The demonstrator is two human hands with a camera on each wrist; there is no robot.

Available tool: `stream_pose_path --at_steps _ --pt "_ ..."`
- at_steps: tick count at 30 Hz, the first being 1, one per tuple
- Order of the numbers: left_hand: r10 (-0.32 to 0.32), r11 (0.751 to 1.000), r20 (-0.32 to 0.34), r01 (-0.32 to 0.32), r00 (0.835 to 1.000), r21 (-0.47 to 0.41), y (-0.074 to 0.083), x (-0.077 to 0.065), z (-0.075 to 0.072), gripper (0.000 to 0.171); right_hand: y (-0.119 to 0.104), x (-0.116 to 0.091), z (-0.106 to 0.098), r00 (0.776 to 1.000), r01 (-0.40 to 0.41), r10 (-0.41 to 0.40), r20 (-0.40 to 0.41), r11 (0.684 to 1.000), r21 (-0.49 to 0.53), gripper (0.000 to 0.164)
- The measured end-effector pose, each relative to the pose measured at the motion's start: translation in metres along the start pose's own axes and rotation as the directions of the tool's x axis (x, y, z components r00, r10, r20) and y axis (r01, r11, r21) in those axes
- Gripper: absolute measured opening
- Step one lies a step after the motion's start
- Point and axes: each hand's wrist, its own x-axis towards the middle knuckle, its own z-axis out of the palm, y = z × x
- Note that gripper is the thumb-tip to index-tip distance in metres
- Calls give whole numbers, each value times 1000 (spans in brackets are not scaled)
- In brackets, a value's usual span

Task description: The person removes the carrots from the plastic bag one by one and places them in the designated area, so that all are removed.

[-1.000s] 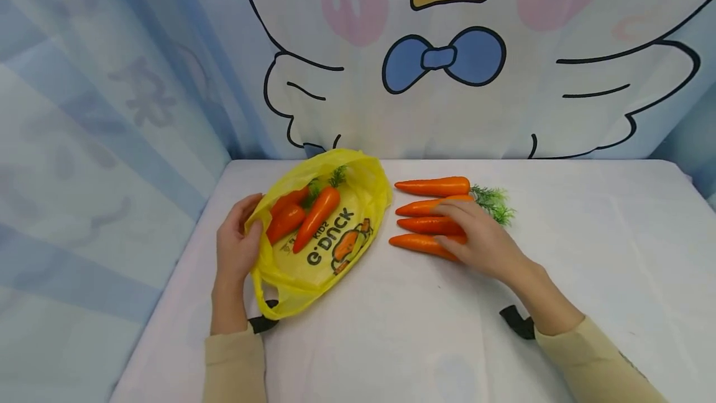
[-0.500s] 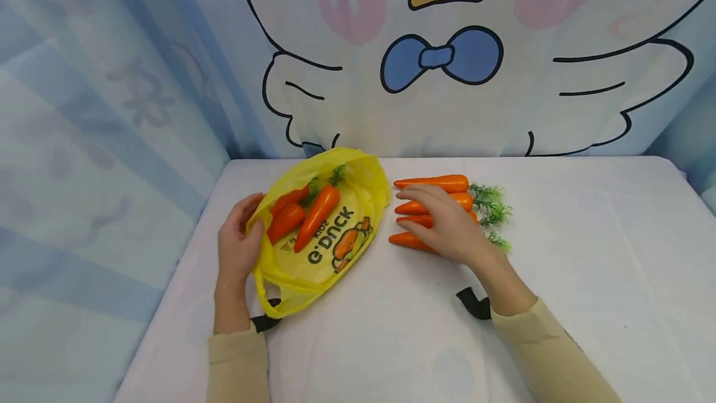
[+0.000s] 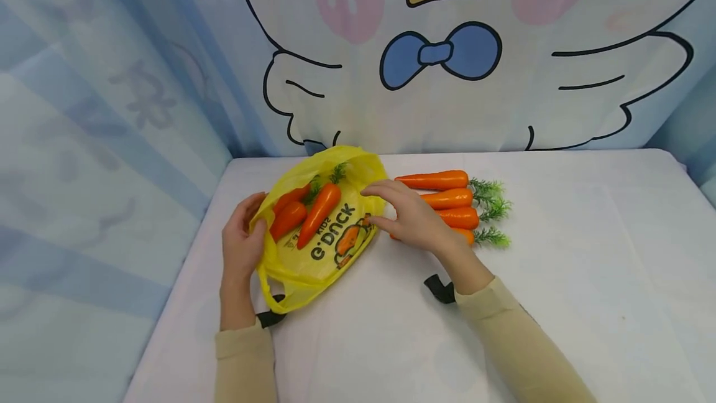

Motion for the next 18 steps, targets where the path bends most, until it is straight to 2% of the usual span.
stream_pose_path --at_steps 6,9,14,18 --pt "21 999 4 -21 1000 -38 0 1 2 47 -1 18 11 998 -27 26 64 1000 13 45" --pt "20 999 7 -20 1000 -45 1 1 4 46 1 27 15 996 -11 9 86 1000 19 45" --pt "18 999 24 -17 1000 -35 2 1 9 47 4 40 18 994 16 -19 108 999 28 45" --pt "21 1000 38 -20 999 -11 2 -2 10 46 6 47 21 990 -3 0 142 1000 24 47"
